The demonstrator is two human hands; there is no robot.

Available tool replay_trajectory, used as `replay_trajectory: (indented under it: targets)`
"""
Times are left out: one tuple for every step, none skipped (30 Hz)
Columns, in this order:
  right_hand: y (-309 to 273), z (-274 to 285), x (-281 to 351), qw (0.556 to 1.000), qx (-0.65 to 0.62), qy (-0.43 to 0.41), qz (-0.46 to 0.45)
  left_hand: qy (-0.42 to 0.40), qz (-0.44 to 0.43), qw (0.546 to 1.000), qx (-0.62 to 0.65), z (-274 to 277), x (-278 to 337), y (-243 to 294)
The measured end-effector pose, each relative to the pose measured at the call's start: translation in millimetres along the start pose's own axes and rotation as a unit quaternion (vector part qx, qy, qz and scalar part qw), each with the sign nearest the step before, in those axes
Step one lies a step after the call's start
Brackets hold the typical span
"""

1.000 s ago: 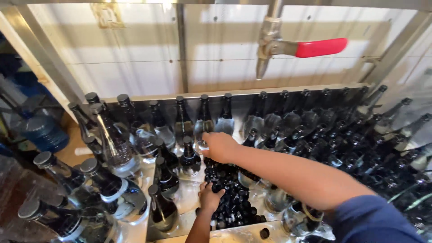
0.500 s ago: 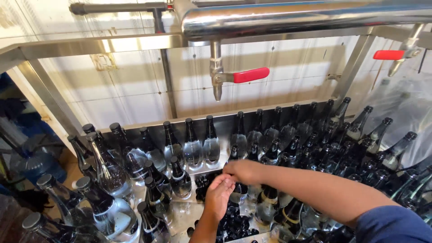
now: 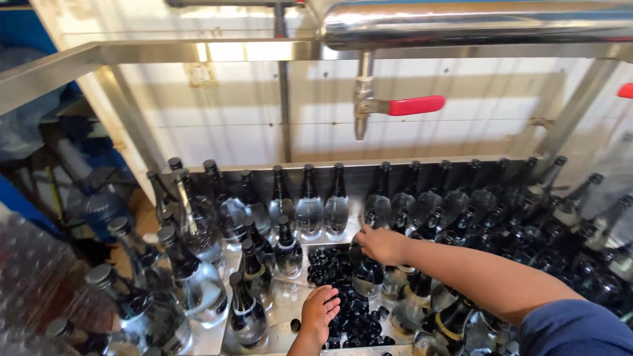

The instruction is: Manually capping glass bottles and organizing them on a production line tray

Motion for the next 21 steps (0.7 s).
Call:
replay_trajectory:
  targets:
    - [-1.0,3.9,1.0,1.0,0.003,-0.003,0.005,0.003,-0.001,1.0,0.006,2.4,-3.7,1.3]
    - [-2.2,3.5,5.8,1.0,-0.005,-0.007,-0.001,0.009,0.002,1.0,0.006,7.6,-4.6,-1.4]
    - [-2.9,3.4,11.2,1.0,-0.013,-0.012,-0.007,0.015,0.006,1.0,0.006,12.1,-5.1,-4.6]
    - [-7.2,7.3,17.5,1.0,-0.015,-0.016,-0.006,0.019,0.009,1.0,0.007,18.7,-11.9,-15.5]
    - [-10.9,10.5,24.8,0.999,-0.012,-0.038,-0.01,0.016,0.005,1.0,0.005,24.4,-17.5,-26.3]
    - [-14.1,20.1,25.5,0.999,-0.008,-0.052,-0.013,0.011,-0.007,1.0,-0.001,27.8,-28.7,-24.5]
    - [-23.7,28.6,25.3,0.999,-0.008,-0.047,-0.009,0.012,-0.012,1.0,-0.003,30.2,-18.3,-15.1]
    - [-34.3,43.4,30.8,0.998,0.017,0.018,0.05,0.023,0.011,1.0,0.011,27.5,-7.9,-11.1]
    - [-44.9,57.6,37.9,0.99,0.042,0.083,0.108,0.034,0.035,0.998,0.025,24.5,2.8,-7.5]
    - [-50.7,76.4,48.2,0.99,0.043,0.082,0.104,0.031,0.037,0.999,0.023,12.9,23.9,2.9]
    - [-61.8,100.7,61.2,0.971,0.065,0.164,0.163,-0.003,0.062,0.998,0.017,-0.9,45.2,11.4]
    - [-73.1,126.0,73.6,0.94,0.087,0.246,0.221,-0.038,0.084,0.996,0.01,-14.8,65.3,23.9]
    - [-76.3,135.7,85.7,0.939,0.09,0.248,0.218,-0.042,0.082,0.996,0.008,-23.4,87.1,34.7]
    - [-78.1,149.5,98.3,0.935,0.035,0.283,0.21,-0.138,0.054,0.987,0.069,-39.8,110.2,49.5]
    - [-79.7,162.8,111.1,0.927,-0.021,0.316,0.201,-0.231,0.023,0.964,0.13,-54.9,134.9,64.9]
    - [-83.4,161.1,118.4,0.926,-0.019,0.319,0.2,-0.233,0.022,0.964,0.128,-54.8,145.8,76.7]
    - [-86.6,163.8,129.2,0.896,-0.071,0.38,0.218,-0.17,-0.038,0.978,0.116,-49.4,154.4,92.2]
    - [-89.8,165.3,139.0,0.859,-0.123,0.437,0.237,-0.104,-0.1,0.984,0.105,-41.9,164.9,107.8]
    - [-86.2,158.0,143.3,0.858,-0.123,0.439,0.238,-0.104,-0.102,0.984,0.104,-45.3,177.5,110.3]
    - [-74.0,155.7,146.8,0.835,-0.19,0.487,0.17,-0.073,-0.099,0.986,0.115,-47.3,188.4,113.8]
    - [-61.2,151.7,150.4,0.803,-0.257,0.528,0.101,-0.041,-0.095,0.987,0.126,-49.3,199.3,117.3]
Point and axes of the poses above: each hand's wrist, its own x-axis away from the middle knuckle, its own z-axis out of the back of the hand, y = z × x, the point moved 4 cm from there along -x, towards the middle knuckle, and after that the axes turned 3 degrees about y, right-handed, at the moved point
